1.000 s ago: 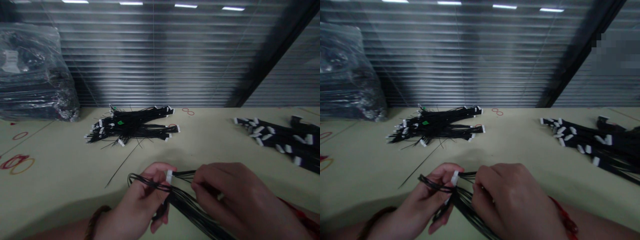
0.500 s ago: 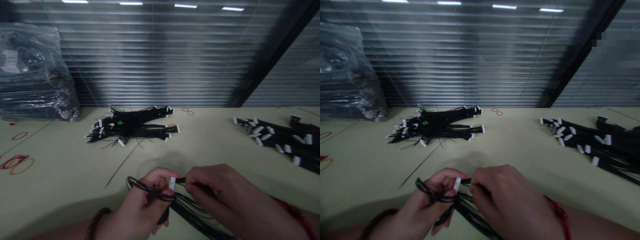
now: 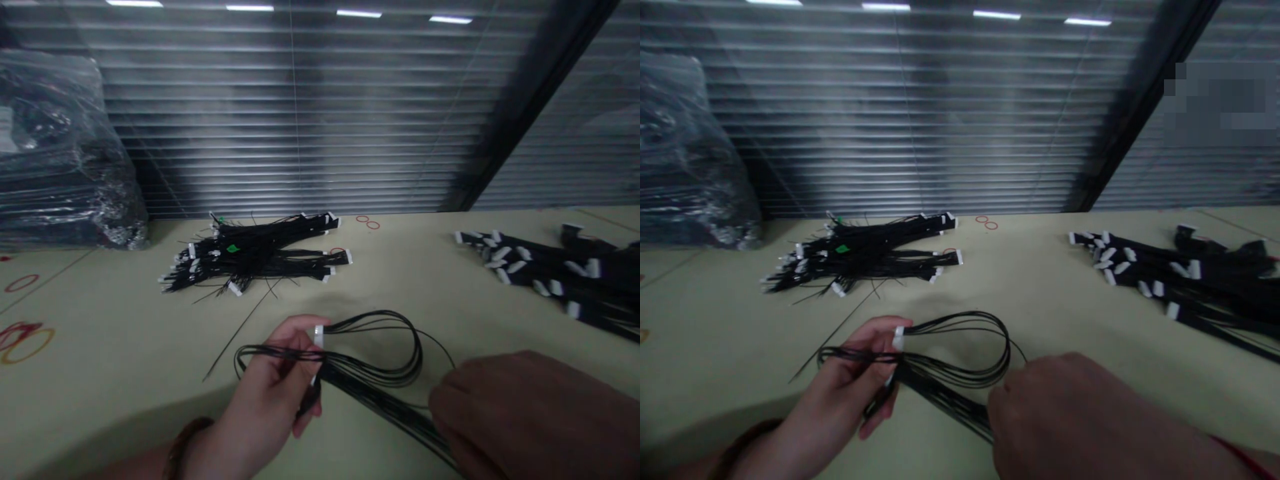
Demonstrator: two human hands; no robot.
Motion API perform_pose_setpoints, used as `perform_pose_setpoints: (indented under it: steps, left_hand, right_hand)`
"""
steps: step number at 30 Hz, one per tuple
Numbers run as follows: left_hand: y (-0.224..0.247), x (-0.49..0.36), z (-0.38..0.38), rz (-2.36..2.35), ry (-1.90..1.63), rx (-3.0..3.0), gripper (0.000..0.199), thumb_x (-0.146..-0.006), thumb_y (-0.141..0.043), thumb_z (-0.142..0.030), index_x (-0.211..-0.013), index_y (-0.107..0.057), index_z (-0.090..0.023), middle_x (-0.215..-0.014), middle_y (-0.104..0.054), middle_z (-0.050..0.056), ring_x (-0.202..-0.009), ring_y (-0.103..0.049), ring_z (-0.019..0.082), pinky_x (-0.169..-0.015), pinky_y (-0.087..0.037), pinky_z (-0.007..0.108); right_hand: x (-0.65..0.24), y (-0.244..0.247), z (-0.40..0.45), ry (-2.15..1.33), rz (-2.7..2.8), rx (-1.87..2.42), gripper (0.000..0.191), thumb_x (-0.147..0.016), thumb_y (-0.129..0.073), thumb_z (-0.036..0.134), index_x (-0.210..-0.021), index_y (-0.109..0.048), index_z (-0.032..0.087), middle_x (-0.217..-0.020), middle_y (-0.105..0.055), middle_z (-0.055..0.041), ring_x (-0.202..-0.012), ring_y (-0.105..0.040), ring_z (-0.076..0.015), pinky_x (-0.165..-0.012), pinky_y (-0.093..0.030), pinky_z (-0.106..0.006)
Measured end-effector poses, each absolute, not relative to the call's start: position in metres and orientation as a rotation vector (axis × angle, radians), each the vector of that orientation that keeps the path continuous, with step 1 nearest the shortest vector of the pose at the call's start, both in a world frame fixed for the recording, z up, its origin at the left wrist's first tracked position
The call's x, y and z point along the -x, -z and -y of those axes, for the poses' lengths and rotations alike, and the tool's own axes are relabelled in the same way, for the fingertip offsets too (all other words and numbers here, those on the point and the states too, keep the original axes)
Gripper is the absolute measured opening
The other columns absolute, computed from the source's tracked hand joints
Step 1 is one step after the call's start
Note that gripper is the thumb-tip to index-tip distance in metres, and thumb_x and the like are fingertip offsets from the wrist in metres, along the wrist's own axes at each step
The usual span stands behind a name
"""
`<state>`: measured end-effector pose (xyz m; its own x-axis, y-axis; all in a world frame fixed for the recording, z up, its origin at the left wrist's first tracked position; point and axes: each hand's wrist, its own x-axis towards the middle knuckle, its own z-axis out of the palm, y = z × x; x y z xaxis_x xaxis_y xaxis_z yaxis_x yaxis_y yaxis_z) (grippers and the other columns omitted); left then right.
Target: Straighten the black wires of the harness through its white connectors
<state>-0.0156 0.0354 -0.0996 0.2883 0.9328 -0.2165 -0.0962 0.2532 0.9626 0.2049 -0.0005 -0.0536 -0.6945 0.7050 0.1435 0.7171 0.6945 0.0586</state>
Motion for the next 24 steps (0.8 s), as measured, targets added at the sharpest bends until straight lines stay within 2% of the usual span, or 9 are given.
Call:
perform_pose_setpoints:
  steps: [3,6,8,11,19,21,24]
  left_hand:
    - [0.098,0.016,-0.034,-0.986,-0.906,-1.052,0.034,-0.079,-0.062,-0.041,-0.102,-0.050,-0.019,-0.055,-0.044,-0.008,-0.032,-0.035,0.005,-0.029,-0.026,0.013]
    - [0.098,0.015,-0.031,-0.944,-0.879,-1.061,0.031,-0.080,-0.061,-0.037,-0.102,-0.050,-0.019,-0.051,-0.043,-0.008,-0.034,-0.037,0.007,-0.030,-0.027,0.013]
    - [0.099,0.014,-0.030,-0.910,-0.850,-1.073,0.027,-0.080,-0.061,-0.035,-0.100,-0.050,-0.020,-0.050,-0.044,-0.008,-0.035,-0.037,0.007,-0.031,-0.027,0.013]
    - [0.098,0.014,-0.028,-0.875,-0.832,-1.107,0.022,-0.082,-0.057,-0.031,-0.098,-0.050,-0.019,-0.051,-0.045,-0.007,-0.035,-0.036,0.006,-0.031,-0.026,0.012]
    - [0.096,0.012,-0.028,-0.894,-0.810,-1.097,0.022,-0.076,-0.056,-0.023,-0.096,-0.049,-0.019,-0.057,-0.045,-0.007,-0.036,-0.037,0.005,-0.031,-0.025,0.012]
    - [0.097,0.012,-0.028,-0.907,-0.801,-1.088,0.023,-0.077,-0.056,-0.026,-0.098,-0.048,-0.019,-0.059,-0.044,-0.007,-0.036,-0.038,0.005,-0.031,-0.026,0.012]
    - [0.100,0.013,-0.029,-0.911,-0.805,-1.098,0.026,-0.081,-0.055,-0.033,-0.101,-0.046,-0.019,-0.057,-0.041,-0.009,-0.036,-0.037,0.005,-0.031,-0.027,0.012]
  right_hand:
    - [-0.197,0.050,-0.005,-0.076,2.979,1.506,0.025,-0.063,-0.051,0.001,-0.058,-0.062,0.022,-0.053,-0.060,0.0005,-0.042,-0.054,-0.0186,-0.040,-0.015,-0.029]
    - [-0.182,0.045,-0.016,-0.347,2.802,1.599,0.019,-0.076,-0.053,0.011,-0.067,-0.065,0.023,-0.067,-0.064,0.0007,-0.060,-0.061,-0.0184,-0.049,-0.029,-0.027]
    - [-0.174,0.046,-0.022,-0.524,2.645,1.429,0.023,-0.084,-0.048,0.017,-0.068,-0.062,0.021,-0.068,-0.063,0.0030,-0.062,-0.059,-0.0134,-0.057,-0.034,-0.025]
    - [-0.170,0.054,-0.025,-0.673,2.494,1.299,0.023,-0.083,-0.047,0.015,-0.063,-0.057,0.018,-0.061,-0.059,0.0053,-0.059,-0.052,-0.0086,-0.059,-0.032,-0.022]
    - [-0.168,0.056,-0.025,-0.584,2.435,1.333,0.016,-0.072,-0.050,0.006,-0.060,-0.054,0.016,-0.059,-0.054,0.0048,-0.055,-0.044,-0.0079,-0.056,-0.027,-0.022]
    - [-0.173,0.048,-0.029,-0.798,2.389,1.377,0.018,-0.072,-0.047,0.005,-0.066,-0.059,0.017,-0.058,-0.052,0.0054,-0.053,-0.042,-0.0070,-0.053,-0.028,-0.020]
    - [-0.190,0.031,-0.040,-1.522,2.152,1.283,0.028,-0.078,-0.040,0.008,-0.083,-0.066,0.018,-0.060,-0.050,0.0047,-0.053,-0.043,-0.0057,-0.049,-0.033,-0.015]
